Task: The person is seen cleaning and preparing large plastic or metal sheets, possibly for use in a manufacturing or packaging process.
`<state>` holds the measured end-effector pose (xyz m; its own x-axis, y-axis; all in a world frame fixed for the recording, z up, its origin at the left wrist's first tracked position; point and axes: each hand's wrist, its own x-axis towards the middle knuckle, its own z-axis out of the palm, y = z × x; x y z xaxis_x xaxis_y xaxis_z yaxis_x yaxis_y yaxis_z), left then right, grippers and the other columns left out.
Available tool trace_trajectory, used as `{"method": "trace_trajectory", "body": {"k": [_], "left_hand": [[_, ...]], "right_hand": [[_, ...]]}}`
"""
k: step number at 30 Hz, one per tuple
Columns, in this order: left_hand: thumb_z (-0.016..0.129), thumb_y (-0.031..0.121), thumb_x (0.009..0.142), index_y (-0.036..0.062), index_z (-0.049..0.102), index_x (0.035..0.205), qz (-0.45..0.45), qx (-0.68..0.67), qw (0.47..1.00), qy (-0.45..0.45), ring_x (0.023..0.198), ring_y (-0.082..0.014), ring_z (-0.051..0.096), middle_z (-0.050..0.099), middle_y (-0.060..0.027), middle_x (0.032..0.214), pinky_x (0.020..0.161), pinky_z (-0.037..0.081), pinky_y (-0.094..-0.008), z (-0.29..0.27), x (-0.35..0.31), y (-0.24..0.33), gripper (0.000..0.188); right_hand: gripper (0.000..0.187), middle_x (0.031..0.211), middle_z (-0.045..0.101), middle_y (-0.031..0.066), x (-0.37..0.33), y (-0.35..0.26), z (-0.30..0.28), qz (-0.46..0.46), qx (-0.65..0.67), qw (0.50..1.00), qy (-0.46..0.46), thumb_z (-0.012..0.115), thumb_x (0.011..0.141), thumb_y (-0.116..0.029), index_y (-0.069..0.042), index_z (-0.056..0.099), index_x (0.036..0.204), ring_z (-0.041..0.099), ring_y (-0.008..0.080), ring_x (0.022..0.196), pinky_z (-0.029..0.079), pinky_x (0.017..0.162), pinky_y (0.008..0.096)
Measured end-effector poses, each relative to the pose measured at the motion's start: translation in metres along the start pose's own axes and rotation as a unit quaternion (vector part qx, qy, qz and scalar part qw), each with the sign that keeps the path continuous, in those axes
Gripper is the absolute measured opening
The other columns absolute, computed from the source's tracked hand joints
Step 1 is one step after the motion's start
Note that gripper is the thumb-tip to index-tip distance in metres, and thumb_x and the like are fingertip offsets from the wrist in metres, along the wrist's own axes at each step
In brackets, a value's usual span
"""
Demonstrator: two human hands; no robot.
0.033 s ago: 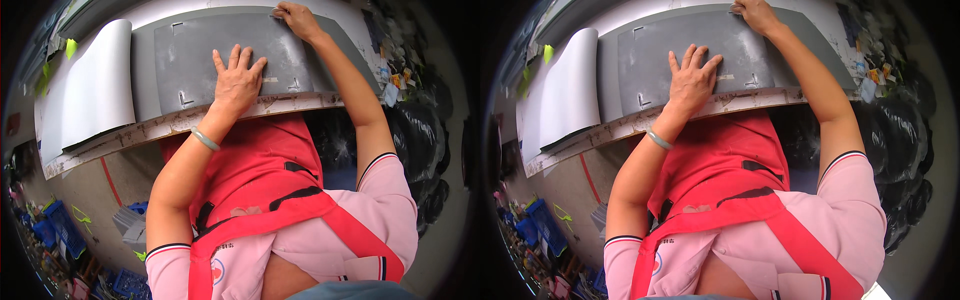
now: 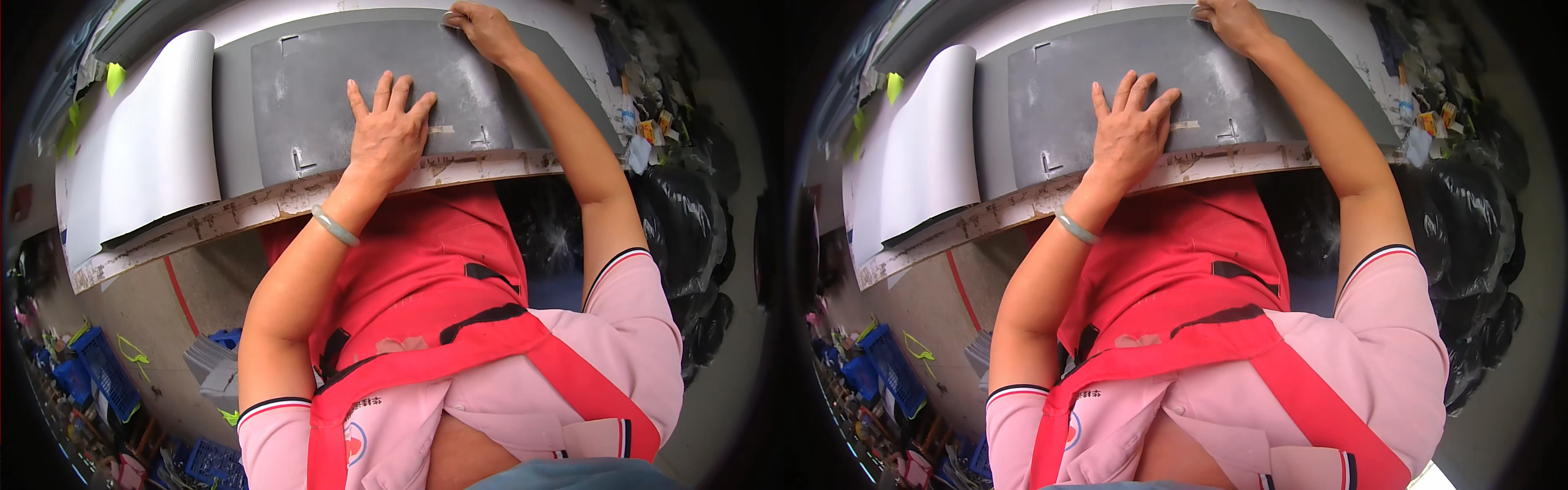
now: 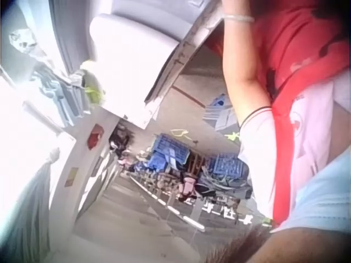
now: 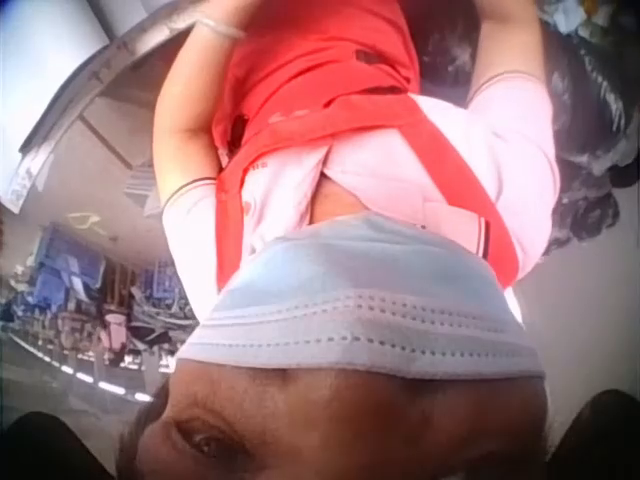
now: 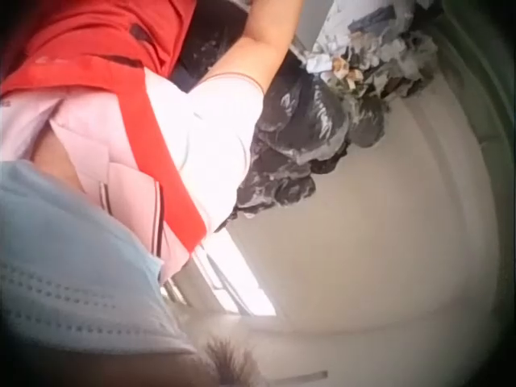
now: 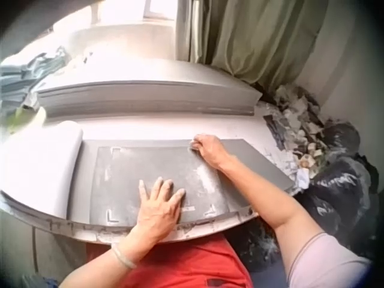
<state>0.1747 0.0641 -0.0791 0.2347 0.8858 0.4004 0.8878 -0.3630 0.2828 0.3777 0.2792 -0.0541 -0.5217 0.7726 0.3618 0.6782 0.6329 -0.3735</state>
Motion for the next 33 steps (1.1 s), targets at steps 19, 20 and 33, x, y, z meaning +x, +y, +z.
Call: {"method": "trace_trajectory", "body": {"k": [19, 20, 33], "left_hand": [[0.064, 0.023, 0.095, 0.0241, 0.066, 0.130, -0.010, 0.004, 1.000, 0.012, 0.139, -0.0340, 0.045, 0.054, -0.0095, 0.140, 0.113, 0.025, -0.0736, 0.004, -0.002, -0.003, 0.035], [0.063, 0.024, 0.095, 0.0218, 0.066, 0.129, -0.002, -0.010, 1.000, 0.022, 0.138, -0.0361, 0.046, 0.055, -0.0114, 0.138, 0.112, 0.023, -0.0758, 0.006, -0.002, -0.004, 0.033], [0.063, 0.025, 0.096, 0.0222, 0.066, 0.130, -0.021, 0.016, 0.999, 0.018, 0.140, -0.0347, 0.044, 0.055, -0.0109, 0.140, 0.112, 0.024, -0.0762, 0.007, -0.009, -0.010, 0.035]], "right_hand": [[0.014, 0.068, 0.066, 0.0080, 0.005, -0.036, -0.008, 0.296, 0.112, 0.948, -0.021, 0.055, 0.093, -0.011, -0.003, 0.059, 0.104, 0.064, 0.0163, 0.055, 0.053, 0.049, 0.0346], [0.014, 0.067, 0.065, 0.0080, 0.006, -0.037, -0.009, 0.278, 0.089, 0.956, -0.022, 0.054, 0.092, -0.010, -0.003, 0.059, 0.103, 0.064, 0.0166, 0.055, 0.053, 0.049, 0.0349], [0.023, 0.073, 0.068, 0.0082, 0.036, -0.063, -0.002, 0.228, 0.136, 0.964, -0.025, 0.065, 0.096, -0.022, 0.000, 0.068, 0.099, 0.066, 0.0160, 0.059, 0.055, 0.055, 0.0300]]}}
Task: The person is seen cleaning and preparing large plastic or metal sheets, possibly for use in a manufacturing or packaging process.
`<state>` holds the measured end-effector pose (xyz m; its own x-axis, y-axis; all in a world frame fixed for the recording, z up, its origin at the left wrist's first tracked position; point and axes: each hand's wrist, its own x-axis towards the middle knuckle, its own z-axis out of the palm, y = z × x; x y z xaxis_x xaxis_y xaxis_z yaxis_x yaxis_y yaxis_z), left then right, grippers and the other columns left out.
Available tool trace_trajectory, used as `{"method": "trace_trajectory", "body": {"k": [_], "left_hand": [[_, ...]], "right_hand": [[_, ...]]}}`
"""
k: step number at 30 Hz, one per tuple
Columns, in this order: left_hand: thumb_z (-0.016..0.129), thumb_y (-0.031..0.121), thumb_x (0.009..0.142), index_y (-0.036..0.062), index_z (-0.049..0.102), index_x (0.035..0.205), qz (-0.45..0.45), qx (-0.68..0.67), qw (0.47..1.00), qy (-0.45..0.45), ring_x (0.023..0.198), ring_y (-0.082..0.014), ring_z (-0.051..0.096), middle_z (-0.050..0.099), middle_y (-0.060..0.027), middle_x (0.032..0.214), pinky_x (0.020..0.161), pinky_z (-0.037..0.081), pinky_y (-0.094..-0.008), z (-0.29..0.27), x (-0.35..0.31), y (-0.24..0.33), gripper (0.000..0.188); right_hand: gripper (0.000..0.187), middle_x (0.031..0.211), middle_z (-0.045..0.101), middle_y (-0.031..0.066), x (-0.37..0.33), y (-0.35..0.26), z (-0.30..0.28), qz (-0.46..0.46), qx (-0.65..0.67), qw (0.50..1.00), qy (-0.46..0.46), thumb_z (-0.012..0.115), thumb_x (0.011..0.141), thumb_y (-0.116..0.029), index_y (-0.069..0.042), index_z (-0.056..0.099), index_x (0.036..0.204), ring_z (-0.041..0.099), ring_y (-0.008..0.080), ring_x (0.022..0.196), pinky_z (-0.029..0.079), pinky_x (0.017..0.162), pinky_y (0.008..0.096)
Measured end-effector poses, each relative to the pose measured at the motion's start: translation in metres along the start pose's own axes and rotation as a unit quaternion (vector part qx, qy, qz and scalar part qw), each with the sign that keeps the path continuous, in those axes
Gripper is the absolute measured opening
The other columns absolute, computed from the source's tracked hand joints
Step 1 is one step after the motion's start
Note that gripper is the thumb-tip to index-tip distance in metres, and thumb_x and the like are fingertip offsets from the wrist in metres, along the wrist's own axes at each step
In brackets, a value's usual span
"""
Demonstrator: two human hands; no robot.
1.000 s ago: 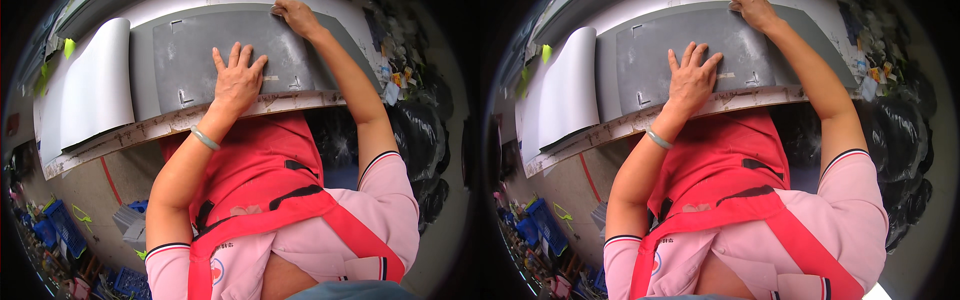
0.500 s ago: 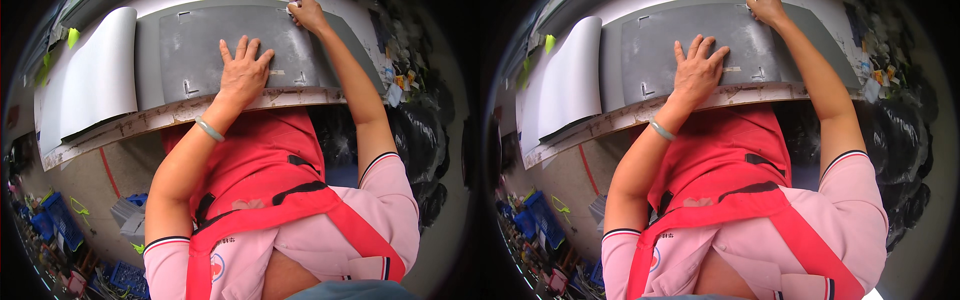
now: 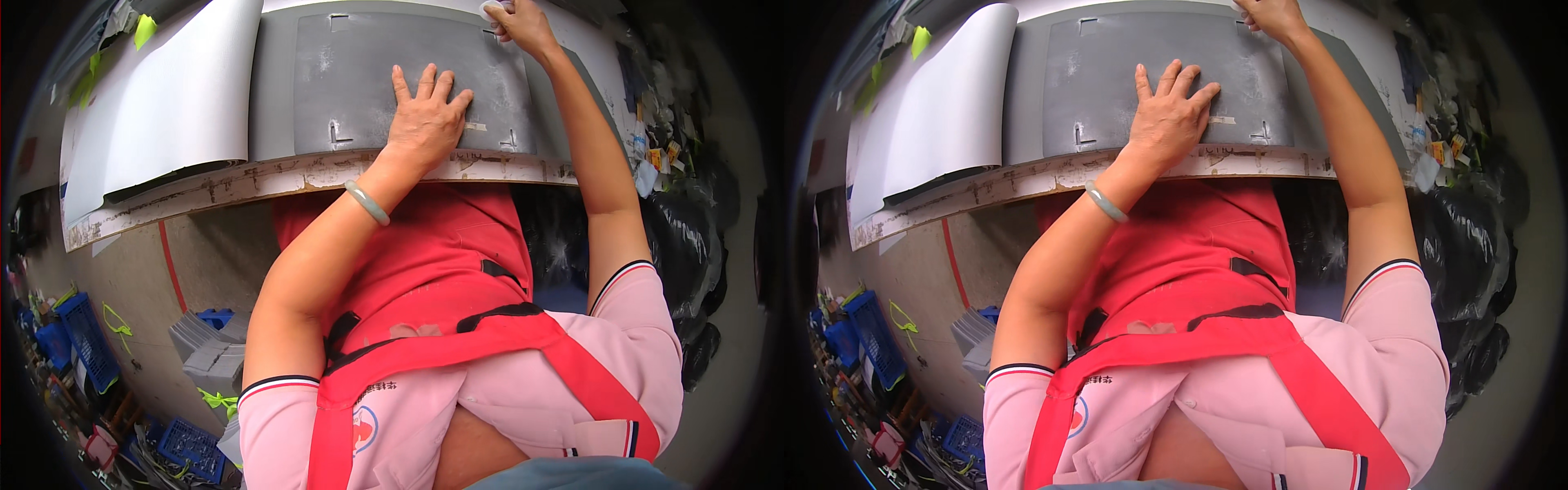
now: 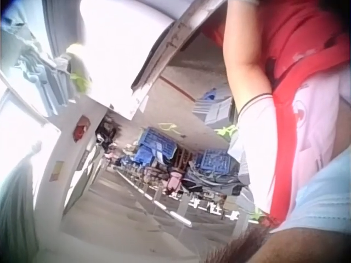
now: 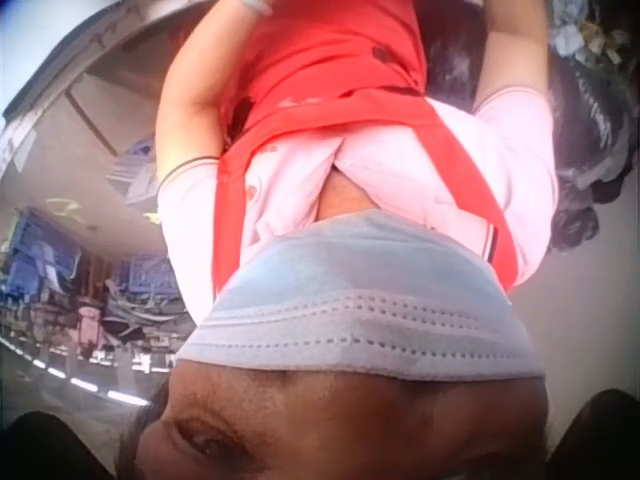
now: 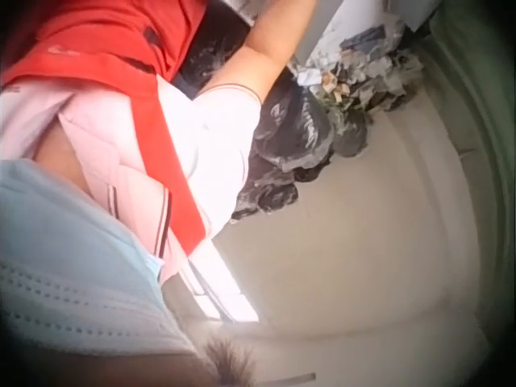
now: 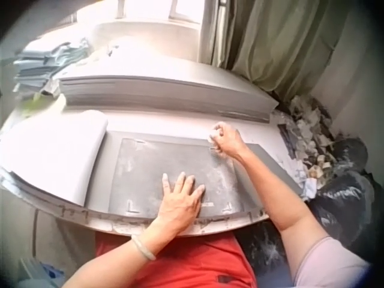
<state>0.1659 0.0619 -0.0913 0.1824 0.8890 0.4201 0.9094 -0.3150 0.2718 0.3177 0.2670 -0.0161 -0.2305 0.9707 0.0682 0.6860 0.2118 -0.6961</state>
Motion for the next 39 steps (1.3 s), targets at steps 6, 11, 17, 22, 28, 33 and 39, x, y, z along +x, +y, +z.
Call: {"method": "trace_trajectory", "body": {"k": [6, 11, 17, 22, 28, 33, 39], "left_hand": [[0.063, 0.025, 0.094, 0.0200, 0.066, 0.129, 0.011, -0.025, 1.000, 0.008, 0.139, -0.0362, 0.043, 0.053, -0.0126, 0.141, 0.111, 0.023, -0.0782, 0.002, 0.004, 0.005, 0.036], [0.063, 0.024, 0.093, 0.0184, 0.066, 0.130, 0.020, -0.024, 0.999, 0.012, 0.138, -0.0380, 0.042, 0.051, -0.0138, 0.139, 0.109, 0.024, -0.0801, 0.006, 0.007, 0.008, 0.037], [0.062, 0.023, 0.094, 0.0155, 0.065, 0.131, 0.021, -0.033, 0.999, 0.019, 0.138, -0.0396, 0.041, 0.049, -0.0150, 0.140, 0.108, 0.024, -0.0815, 0.006, 0.006, 0.007, 0.038], [0.062, 0.024, 0.095, 0.0147, 0.065, 0.130, 0.014, -0.032, 0.999, 0.016, 0.138, -0.0406, 0.041, 0.050, -0.0160, 0.139, 0.108, 0.024, -0.0818, 0.007, 0.004, 0.005, 0.037], [0.062, 0.025, 0.095, 0.0132, 0.064, 0.129, 0.021, -0.033, 0.999, -0.001, 0.139, -0.0406, 0.041, 0.050, -0.0171, 0.139, 0.107, 0.023, -0.0821, 0.004, 0.006, 0.006, 0.036], [0.061, 0.023, 0.094, 0.0096, 0.063, 0.129, 0.023, -0.038, 0.999, 0.006, 0.142, -0.0397, 0.036, 0.046, -0.0188, 0.143, 0.106, 0.023, -0.0833, 0.002, 0.006, 0.007, 0.038], [0.060, 0.022, 0.094, 0.0088, 0.065, 0.125, 0.037, -0.071, 0.995, 0.058, 0.137, -0.0394, 0.041, 0.049, -0.0188, 0.140, 0.104, 0.027, -0.0822, 0.009, 0.010, 0.012, 0.034]], "right_hand": [[0.030, 0.079, 0.072, 0.0174, 0.013, -0.058, 0.077, -0.130, -0.024, 0.986, -0.100, 0.066, 0.095, -0.027, 0.003, 0.071, 0.094, 0.072, 0.0249, 0.070, 0.058, 0.065, 0.0394], [0.025, 0.094, 0.070, 0.0271, 0.029, -0.090, 0.132, -0.303, -0.117, 0.941, -0.092, 0.065, 0.093, -0.023, 0.000, 0.073, 0.099, 0.068, 0.0462, 0.094, 0.055, 0.082, 0.0503], [0.027, 0.092, 0.070, 0.0267, 0.036, -0.106, 0.147, -0.314, -0.166, 0.928, -0.112, 0.061, 0.094, -0.026, -0.001, 0.072, 0.094, 0.069, 0.0454, 0.091, 0.055, 0.080, 0.0516], [0.030, 0.091, 0.071, 0.0258, 0.037, -0.116, 0.137, -0.256, -0.280, 0.913, -0.150, 0.061, 0.093, -0.028, 0.000, 0.071, 0.097, 0.069, 0.0456, 0.091, 0.055, 0.083, 0.0515], [0.014, 0.074, 0.071, 0.0176, 0.019, -0.113, 0.136, -0.085, 0.170, 0.968, -0.163, 0.058, 0.090, -0.007, 0.003, 0.067, 0.096, 0.071, 0.0266, 0.062, 0.059, 0.056, 0.0397], [0.011, 0.066, 0.067, 0.0142, 0.016, -0.137, 0.145, 0.018, 0.055, 0.987, -0.148, 0.056, 0.087, 0.000, 0.006, 0.064, 0.091, 0.066, 0.0210, 0.053, 0.056, 0.046, 0.0345], [0.009, 0.070, 0.068, 0.0144, 0.001, -0.079, 0.130, -0.134, 0.267, 0.933, -0.201, 0.061, 0.090, -0.005, 0.003, 0.064, 0.093, 0.066, 0.0208, 0.052, 0.054, 0.043, 0.0333]]}}
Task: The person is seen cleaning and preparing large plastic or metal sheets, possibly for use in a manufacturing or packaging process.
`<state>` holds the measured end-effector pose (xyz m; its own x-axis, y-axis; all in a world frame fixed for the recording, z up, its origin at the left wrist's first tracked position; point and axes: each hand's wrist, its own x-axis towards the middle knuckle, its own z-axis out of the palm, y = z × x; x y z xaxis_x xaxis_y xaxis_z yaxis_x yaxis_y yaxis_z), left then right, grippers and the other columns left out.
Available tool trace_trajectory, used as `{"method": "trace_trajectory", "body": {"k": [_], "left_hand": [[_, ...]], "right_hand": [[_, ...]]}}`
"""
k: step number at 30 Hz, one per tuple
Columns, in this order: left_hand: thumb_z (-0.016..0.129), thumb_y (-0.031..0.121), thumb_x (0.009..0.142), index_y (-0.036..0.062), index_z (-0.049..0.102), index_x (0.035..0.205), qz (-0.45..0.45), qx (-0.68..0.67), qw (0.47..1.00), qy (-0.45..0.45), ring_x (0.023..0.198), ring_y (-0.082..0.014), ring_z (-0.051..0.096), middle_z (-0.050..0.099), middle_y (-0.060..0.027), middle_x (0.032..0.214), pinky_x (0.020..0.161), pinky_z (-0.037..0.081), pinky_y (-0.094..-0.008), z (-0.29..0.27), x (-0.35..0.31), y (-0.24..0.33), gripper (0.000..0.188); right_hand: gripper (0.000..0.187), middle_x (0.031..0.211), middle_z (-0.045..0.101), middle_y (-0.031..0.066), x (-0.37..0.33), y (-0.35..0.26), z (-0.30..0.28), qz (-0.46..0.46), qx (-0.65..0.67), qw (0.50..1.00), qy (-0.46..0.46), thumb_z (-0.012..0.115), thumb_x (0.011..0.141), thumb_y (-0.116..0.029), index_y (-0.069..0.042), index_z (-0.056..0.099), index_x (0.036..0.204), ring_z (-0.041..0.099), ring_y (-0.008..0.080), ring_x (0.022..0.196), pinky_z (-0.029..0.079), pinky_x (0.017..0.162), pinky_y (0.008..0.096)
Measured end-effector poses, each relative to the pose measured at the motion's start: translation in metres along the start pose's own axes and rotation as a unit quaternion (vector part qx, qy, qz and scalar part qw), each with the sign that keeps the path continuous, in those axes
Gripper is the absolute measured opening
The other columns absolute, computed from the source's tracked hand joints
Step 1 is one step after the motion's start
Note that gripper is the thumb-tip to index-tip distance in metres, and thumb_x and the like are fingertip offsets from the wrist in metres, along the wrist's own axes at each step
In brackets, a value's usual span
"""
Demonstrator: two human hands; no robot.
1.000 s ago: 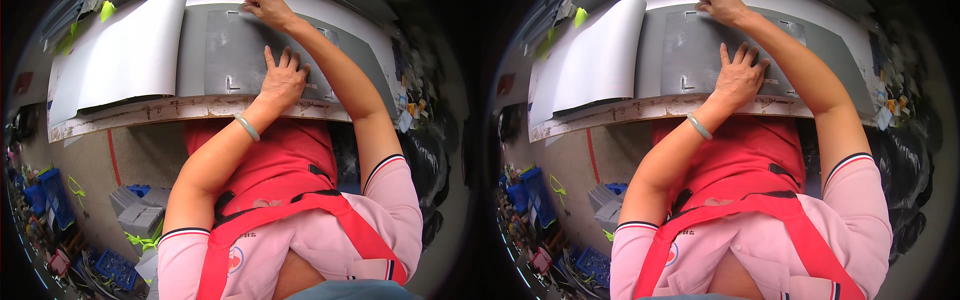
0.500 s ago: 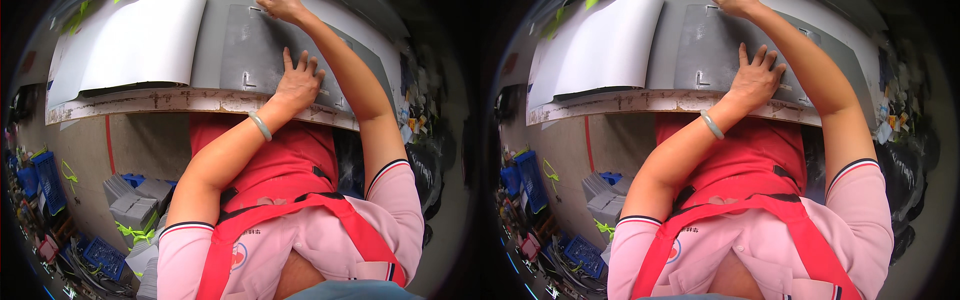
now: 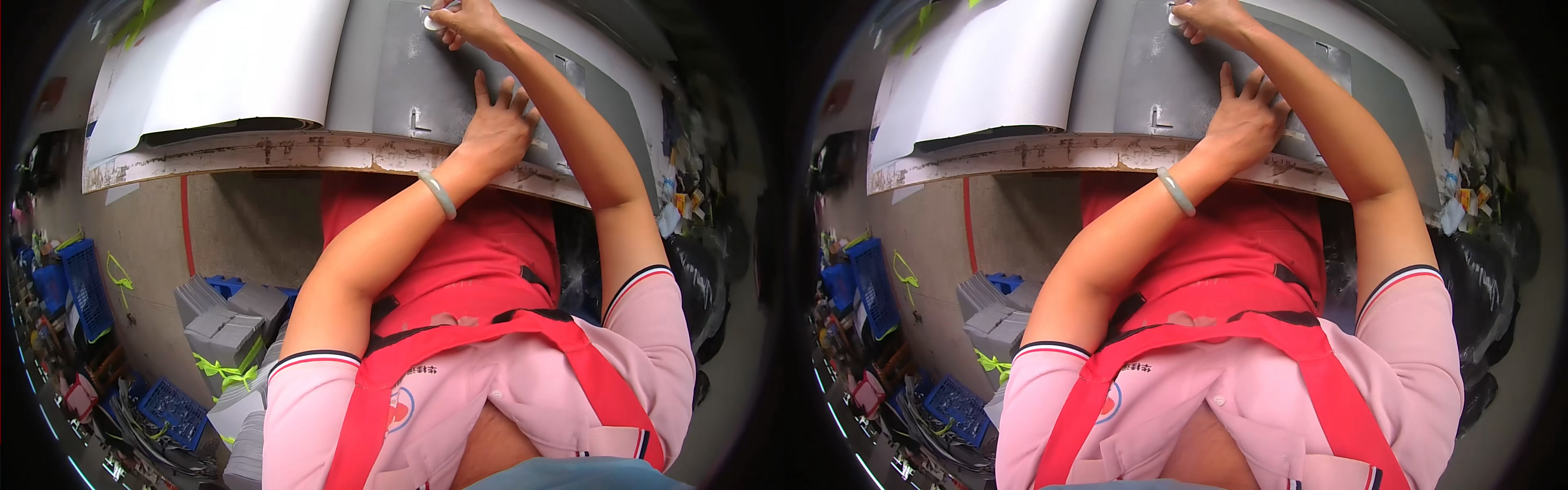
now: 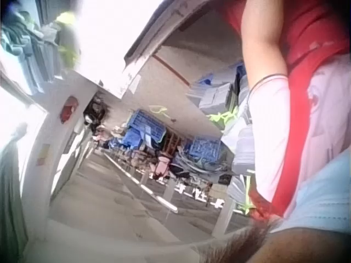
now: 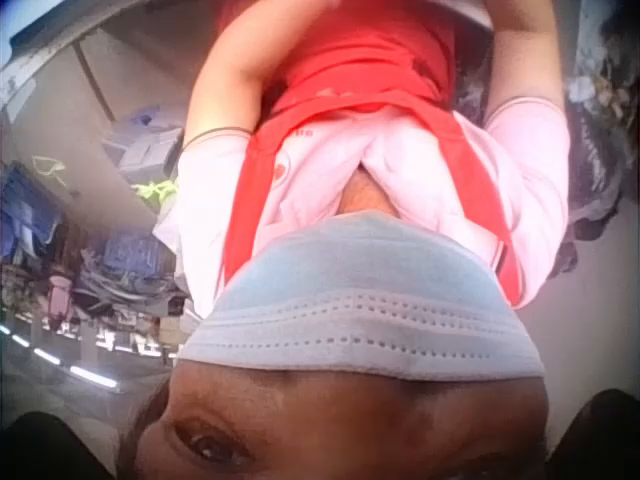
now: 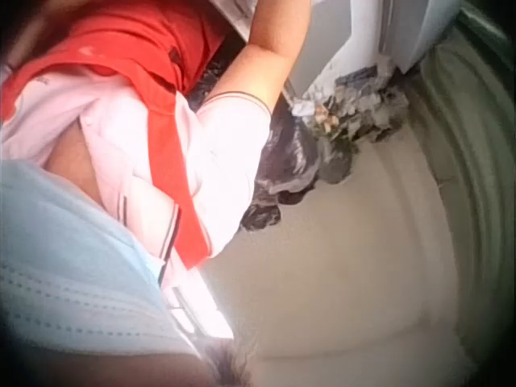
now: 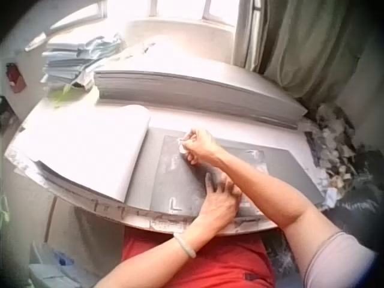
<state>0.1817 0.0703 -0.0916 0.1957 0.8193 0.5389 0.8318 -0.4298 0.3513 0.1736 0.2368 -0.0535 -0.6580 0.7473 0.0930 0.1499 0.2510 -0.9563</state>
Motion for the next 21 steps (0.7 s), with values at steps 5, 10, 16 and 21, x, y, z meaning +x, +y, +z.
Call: {"method": "trace_trajectory", "body": {"k": [5, 10, 16, 21], "left_hand": [[0.059, 0.025, 0.094, 0.0090, 0.065, 0.124, -0.060, -0.050, 0.997, -0.015, 0.127, -0.0364, 0.050, 0.055, -0.0140, 0.137, 0.100, 0.034, -0.0757, 0.017, -0.007, -0.019, 0.034], [0.055, 0.037, 0.097, 0.0171, 0.061, 0.129, 0.000, 0.000, 1.000, 0.020, 0.140, -0.0375, 0.045, 0.051, -0.0148, 0.145, 0.111, 0.027, -0.0741, 0.008, -0.012, -0.012, 0.038], [0.055, 0.043, 0.096, 0.0207, 0.056, 0.136, -0.004, 0.005, 1.000, 0.005, 0.144, -0.0378, 0.041, 0.047, -0.0153, 0.149, 0.115, 0.022, -0.0747, 0.004, -0.013, -0.011, 0.045], [0.055, 0.045, 0.095, 0.0219, 0.056, 0.136, -0.028, -0.007, 1.000, -0.008, 0.144, -0.0367, 0.042, 0.047, -0.0137, 0.150, 0.114, 0.023, -0.0745, 0.014, -0.011, -0.015, 0.047]], "right_hand": [[0.017, 0.074, 0.068, 0.0095, -0.076, -0.072, 0.054, 0.209, -0.122, 0.965, -0.104, 0.066, 0.095, -0.016, 0.000, 0.064, 0.098, 0.064, 0.0164, 0.060, 0.053, 0.052, 0.0318], [0.015, 0.066, 0.063, 0.0070, -0.101, -0.074, 0.068, 0.177, -0.169, 0.959, -0.140, 0.062, 0.094, -0.015, 0.000, 0.060, 0.095, 0.055, 0.0097, 0.049, 0.045, 0.044, 0.0259], [0.019, 0.067, 0.063, 0.0071, -0.096, -0.074, 0.077, 0.214, -0.206, 0.929, -0.219, 0.064, 0.093, -0.016, 0.001, 0.062, 0.100, 0.054, 0.0106, 0.048, 0.044, 0.044, 0.0258], [0.020, 0.076, 0.066, 0.0062, -0.114, -0.077, 0.071, 0.074, -0.190, 0.968, -0.147, 0.068, 0.095, -0.016, 0.000, 0.066, 0.107, 0.060, 0.0104, 0.061, 0.050, 0.056, 0.0269]]}}
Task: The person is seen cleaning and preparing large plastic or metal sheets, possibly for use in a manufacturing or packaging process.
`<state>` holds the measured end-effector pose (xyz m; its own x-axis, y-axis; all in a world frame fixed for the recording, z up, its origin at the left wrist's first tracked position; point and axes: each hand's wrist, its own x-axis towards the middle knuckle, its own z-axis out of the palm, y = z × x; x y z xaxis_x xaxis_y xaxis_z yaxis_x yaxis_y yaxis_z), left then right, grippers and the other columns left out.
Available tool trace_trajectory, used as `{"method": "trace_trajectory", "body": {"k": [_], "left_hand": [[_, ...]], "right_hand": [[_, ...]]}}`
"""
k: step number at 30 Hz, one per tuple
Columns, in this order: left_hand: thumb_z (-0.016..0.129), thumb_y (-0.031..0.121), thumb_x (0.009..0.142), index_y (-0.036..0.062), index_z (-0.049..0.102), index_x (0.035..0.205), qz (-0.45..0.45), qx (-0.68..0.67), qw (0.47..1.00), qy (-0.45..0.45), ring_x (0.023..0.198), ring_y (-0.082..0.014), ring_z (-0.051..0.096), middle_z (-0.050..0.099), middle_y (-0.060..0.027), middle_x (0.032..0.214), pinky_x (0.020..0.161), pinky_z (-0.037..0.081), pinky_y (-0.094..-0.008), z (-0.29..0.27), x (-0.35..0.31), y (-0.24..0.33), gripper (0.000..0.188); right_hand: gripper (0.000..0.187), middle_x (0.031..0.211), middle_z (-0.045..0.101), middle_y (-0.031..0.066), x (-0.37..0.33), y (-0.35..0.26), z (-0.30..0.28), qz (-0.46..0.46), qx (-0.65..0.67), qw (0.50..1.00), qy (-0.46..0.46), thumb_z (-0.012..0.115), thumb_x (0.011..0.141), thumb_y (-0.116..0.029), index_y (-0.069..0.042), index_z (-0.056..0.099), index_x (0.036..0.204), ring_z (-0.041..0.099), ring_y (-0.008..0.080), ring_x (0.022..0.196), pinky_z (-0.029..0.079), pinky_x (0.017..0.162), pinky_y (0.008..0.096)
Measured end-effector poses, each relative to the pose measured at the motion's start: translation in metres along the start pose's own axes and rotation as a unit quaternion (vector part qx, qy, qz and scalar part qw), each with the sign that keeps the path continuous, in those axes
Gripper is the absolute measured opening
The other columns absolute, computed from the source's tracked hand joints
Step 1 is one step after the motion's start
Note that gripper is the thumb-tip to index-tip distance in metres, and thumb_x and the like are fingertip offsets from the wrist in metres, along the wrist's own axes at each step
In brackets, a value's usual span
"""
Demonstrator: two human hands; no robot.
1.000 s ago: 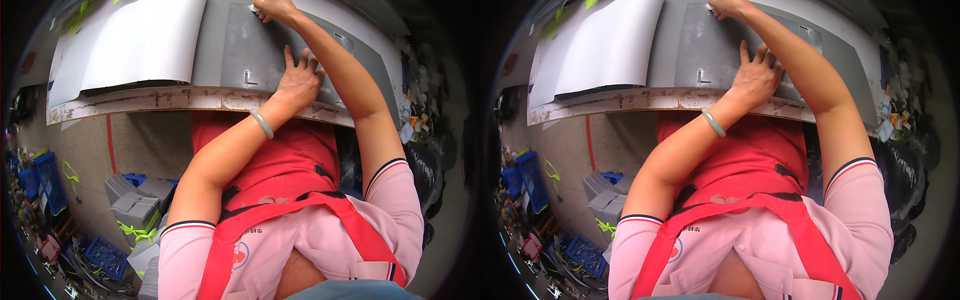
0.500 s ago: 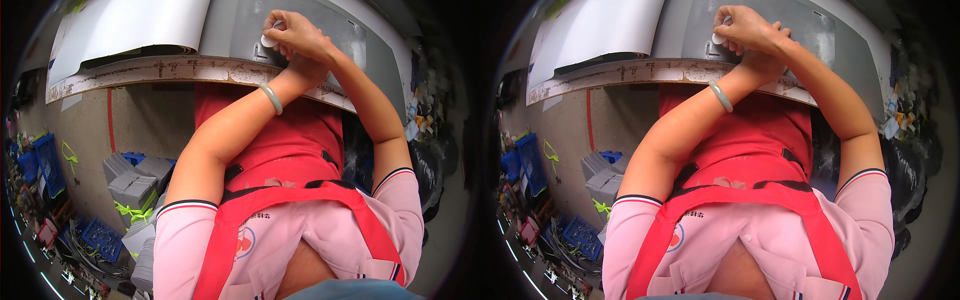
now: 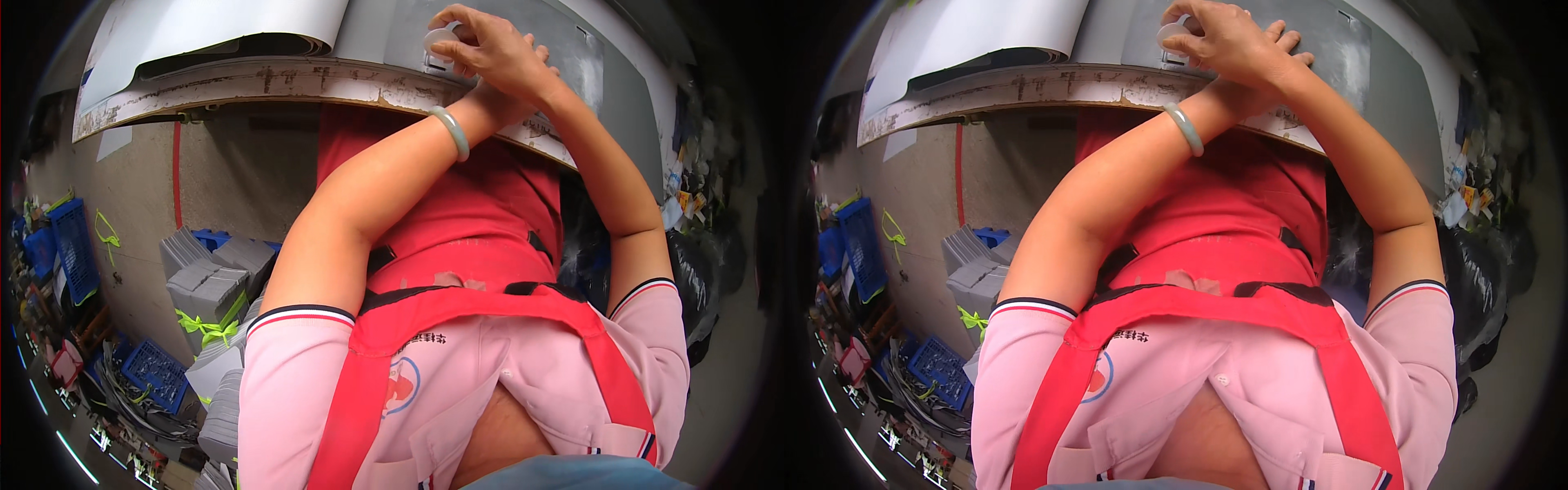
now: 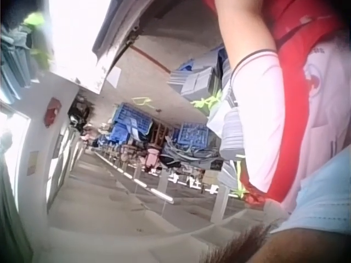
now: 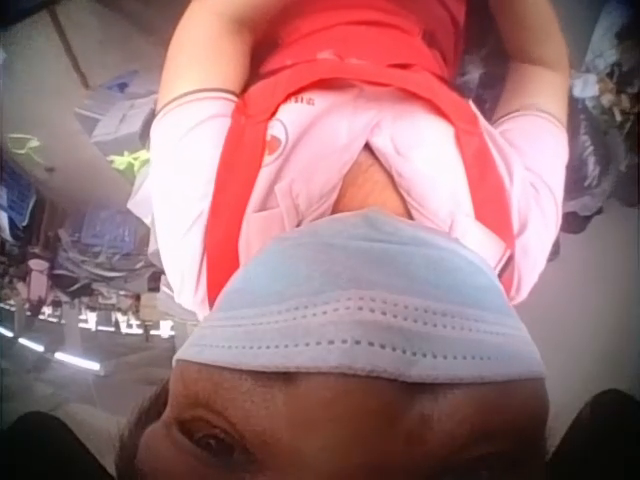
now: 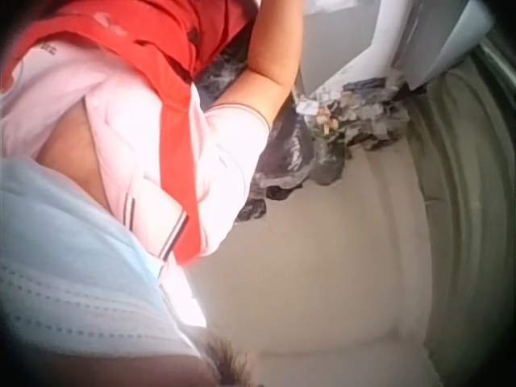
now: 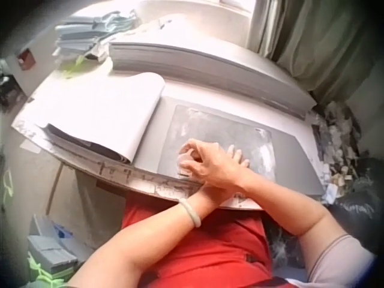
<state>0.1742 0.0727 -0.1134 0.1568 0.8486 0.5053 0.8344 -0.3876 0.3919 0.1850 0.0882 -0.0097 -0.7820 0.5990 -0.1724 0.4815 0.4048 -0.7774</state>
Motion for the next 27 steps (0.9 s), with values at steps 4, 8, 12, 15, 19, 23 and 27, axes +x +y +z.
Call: {"method": "trace_trajectory", "body": {"k": [4, 8, 12, 15, 19, 23, 27], "left_hand": [[0.055, 0.047, 0.095, 0.0231, 0.056, 0.136, 0.013, 0.034, 0.997, -0.066, 0.146, -0.0357, 0.040, 0.046, -0.0128, 0.152, 0.114, 0.024, -0.0741, -0.013, 0.003, 0.002, 0.047], [0.056, 0.047, 0.095, 0.0233, 0.056, 0.138, 0.020, 0.091, 0.995, -0.024, 0.148, -0.0348, 0.037, 0.046, -0.0121, 0.152, 0.115, 0.024, -0.0735, -0.019, -0.001, 0.007, 0.049], [0.054, 0.049, 0.096, 0.0223, 0.055, 0.142, 0.032, 0.106, 0.992, -0.056, 0.149, -0.0344, 0.037, 0.047, -0.0126, 0.152, 0.114, 0.021, -0.0753, -0.019, 0.000, 0.007, 0.053], [0.053, 0.046, 0.096, 0.0194, 0.054, 0.143, 0.038, 0.076, 0.996, -0.034, 0.148, -0.0358, 0.038, 0.048, -0.0148, 0.152, 0.113, 0.019, -0.0766, -0.018, -0.004, 0.002, 0.054], [0.059, 0.029, 0.093, 0.0075, 0.061, 0.134, 0.002, -0.010, 0.999, -0.038, 0.143, -0.0387, 0.042, 0.050, -0.0184, 0.148, 0.112, 0.021, -0.0773, -0.009, 0.007, -0.003, 0.046], [0.059, 0.022, 0.094, 0.0069, 0.072, 0.112, 0.008, -0.007, 1.000, 0.020, 0.135, -0.0393, 0.049, 0.063, -0.0160, 0.123, 0.110, 0.024, -0.0785, -0.008, 0.011, 0.010, 0.027], [0.059, 0.024, 0.094, 0.0086, 0.072, 0.108, 0.018, 0.009, 0.999, 0.050, 0.132, -0.0378, 0.052, 0.063, -0.0141, 0.120, 0.110, 0.025, -0.0780, -0.004, 0.011, 0.006, 0.024]], "right_hand": [[0.018, 0.090, 0.073, 0.0082, -0.003, 0.014, -0.006, -0.090, -0.089, 0.992, 0.024, 0.069, 0.096, -0.017, -0.002, 0.069, 0.107, 0.068, 0.0174, 0.076, 0.055, 0.073, 0.0315], [0.021, 0.096, 0.074, 0.0138, -0.003, 0.000, 0.000, -0.062, -0.199, 0.978, -0.006, 0.067, 0.097, -0.020, -0.002, 0.069, 0.107, 0.070, 0.0283, 0.082, 0.055, 0.082, 0.0368], [0.021, 0.096, 0.072, 0.0156, -0.003, 0.003, 0.008, -0.083, -0.231, 0.969, 0.002, 0.067, 0.096, -0.021, -0.003, 0.069, 0.106, 0.068, 0.0317, 0.084, 0.054, 0.083, 0.0388], [0.022, 0.092, 0.072, 0.0113, -0.004, -0.013, 0.001, -0.037, -0.354, 0.934, -0.029, 0.068, 0.097, -0.022, -0.002, 0.068, 0.104, 0.068, 0.0249, 0.082, 0.052, 0.080, 0.0369], [0.026, 0.090, 0.072, 0.0090, -0.010, 0.016, -0.027, -0.081, -0.145, 0.985, 0.044, 0.070, 0.097, -0.023, 0.000, 0.066, 0.109, 0.069, 0.0213, 0.082, 0.057, 0.075, 0.0380], [0.029, 0.093, 0.069, -0.0025, -0.058, 0.098, -0.108, 0.048, -0.087, 0.958, 0.269, 0.069, 0.100, -0.030, -0.002, 0.072, 0.104, 0.059, 0.0070, 0.085, 0.047, 0.079, 0.0235], [0.032, 0.095, 0.074, 0.0000, -0.102, 0.200, -0.147, 0.202, -0.072, 0.916, 0.338, 0.071, 0.095, -0.036, -0.006, 0.076, 0.104, 0.065, 0.0101, 0.087, 0.050, 0.079, 0.0262]]}}
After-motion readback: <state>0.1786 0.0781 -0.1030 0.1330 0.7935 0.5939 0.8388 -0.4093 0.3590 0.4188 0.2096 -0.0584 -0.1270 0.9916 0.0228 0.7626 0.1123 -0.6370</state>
